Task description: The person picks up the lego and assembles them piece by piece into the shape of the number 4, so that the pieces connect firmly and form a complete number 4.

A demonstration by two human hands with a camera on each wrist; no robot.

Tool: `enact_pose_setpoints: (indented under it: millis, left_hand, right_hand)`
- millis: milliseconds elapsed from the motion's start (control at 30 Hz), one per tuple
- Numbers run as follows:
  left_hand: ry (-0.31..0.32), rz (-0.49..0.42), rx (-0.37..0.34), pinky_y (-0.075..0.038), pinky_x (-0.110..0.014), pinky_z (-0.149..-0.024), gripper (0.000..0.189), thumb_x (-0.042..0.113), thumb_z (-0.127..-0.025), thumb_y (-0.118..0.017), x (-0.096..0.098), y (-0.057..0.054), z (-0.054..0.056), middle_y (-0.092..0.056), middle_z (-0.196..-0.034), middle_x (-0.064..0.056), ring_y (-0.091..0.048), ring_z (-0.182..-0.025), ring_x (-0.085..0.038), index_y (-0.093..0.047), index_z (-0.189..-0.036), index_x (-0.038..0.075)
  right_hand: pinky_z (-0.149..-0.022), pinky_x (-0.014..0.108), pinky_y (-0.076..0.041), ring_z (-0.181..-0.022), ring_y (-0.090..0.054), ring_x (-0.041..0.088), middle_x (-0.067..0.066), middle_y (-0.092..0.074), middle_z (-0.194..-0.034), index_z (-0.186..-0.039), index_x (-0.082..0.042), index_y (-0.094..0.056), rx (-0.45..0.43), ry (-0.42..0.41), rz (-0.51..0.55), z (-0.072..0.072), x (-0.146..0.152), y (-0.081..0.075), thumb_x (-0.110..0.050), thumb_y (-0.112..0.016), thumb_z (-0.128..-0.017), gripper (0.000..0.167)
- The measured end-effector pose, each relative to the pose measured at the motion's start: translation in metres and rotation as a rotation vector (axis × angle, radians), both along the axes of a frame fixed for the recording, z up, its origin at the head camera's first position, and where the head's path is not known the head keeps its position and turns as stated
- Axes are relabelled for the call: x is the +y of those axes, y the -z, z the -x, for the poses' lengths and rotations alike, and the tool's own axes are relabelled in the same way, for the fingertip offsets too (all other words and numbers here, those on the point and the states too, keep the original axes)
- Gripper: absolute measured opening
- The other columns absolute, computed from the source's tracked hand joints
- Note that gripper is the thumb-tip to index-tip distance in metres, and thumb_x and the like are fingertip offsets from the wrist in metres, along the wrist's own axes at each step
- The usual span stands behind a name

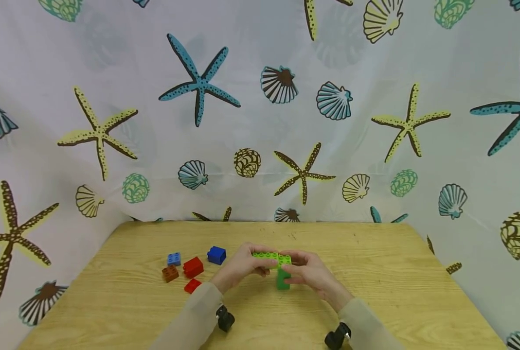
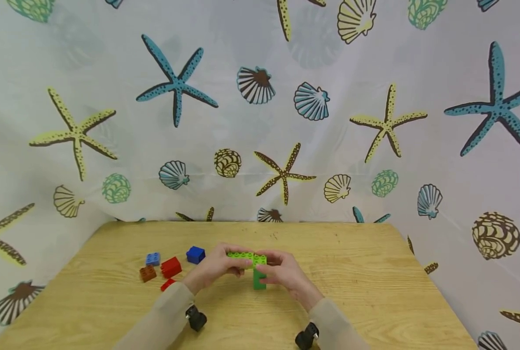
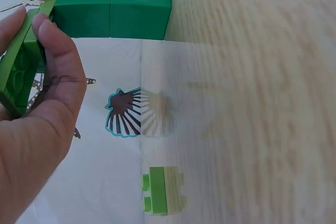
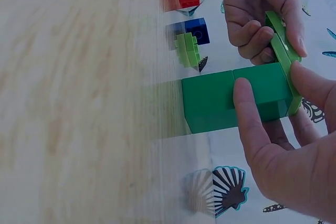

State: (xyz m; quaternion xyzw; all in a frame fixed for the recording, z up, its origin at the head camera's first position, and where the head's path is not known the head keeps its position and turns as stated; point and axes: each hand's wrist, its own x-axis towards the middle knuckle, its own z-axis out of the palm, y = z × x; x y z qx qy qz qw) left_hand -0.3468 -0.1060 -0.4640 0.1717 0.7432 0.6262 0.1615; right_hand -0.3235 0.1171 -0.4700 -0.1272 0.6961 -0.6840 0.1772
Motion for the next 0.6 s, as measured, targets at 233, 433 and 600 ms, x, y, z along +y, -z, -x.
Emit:
enact_pose_setpoints:
  millis: [233,433,600]
  left_hand:
    - [-0.002,-0.011,0.004,-0.058,-0.031,-0.068,0.041,0.027,-0.086,-0.076,-0.0009,0.0005,-0.0001,-0.073,-0.091,-0.008,-0.066,-0.068,-0.016,-0.069,-0.122,0.007]
    - [-0.01,-0.036,-0.008,-0.06,-0.035,-0.069,0.041,0.025,-0.086,-0.077,-0.0016,0.0022,0.0005,-0.073,-0.092,-0.013,-0.068,-0.067,-0.016,-0.069,-0.122,0.006]
    - [0.001,-0.03,-0.004,-0.059,-0.034,-0.07,0.042,0.026,-0.086,-0.076,-0.0033,0.0029,0.0,-0.073,-0.093,-0.014,-0.067,-0.067,-0.015,-0.068,-0.122,0.007]
  right_hand:
    - [-0.089,0.043,-0.056,-0.104,-0.064,0.018,0.015,-0.058,-0.127,-0.139,-0.004,-0.053,-0.009,0.006,0.012,0.0014,-0.0022,0.0001,-0.016,-0.068,-0.093,0.05]
    - [-0.091,0.045,-0.055,-0.106,-0.064,0.021,0.015,-0.059,-0.126,-0.139,-0.003,-0.052,-0.011,0.001,0.011,0.0016,-0.0029,-0.001,-0.016,-0.068,-0.093,0.051]
    - [-0.09,0.042,-0.056,-0.107,-0.063,0.022,0.015,-0.058,-0.126,-0.14,-0.004,-0.052,-0.015,0.003,0.002,0.0012,-0.0036,-0.0006,-0.017,-0.068,-0.093,0.051]
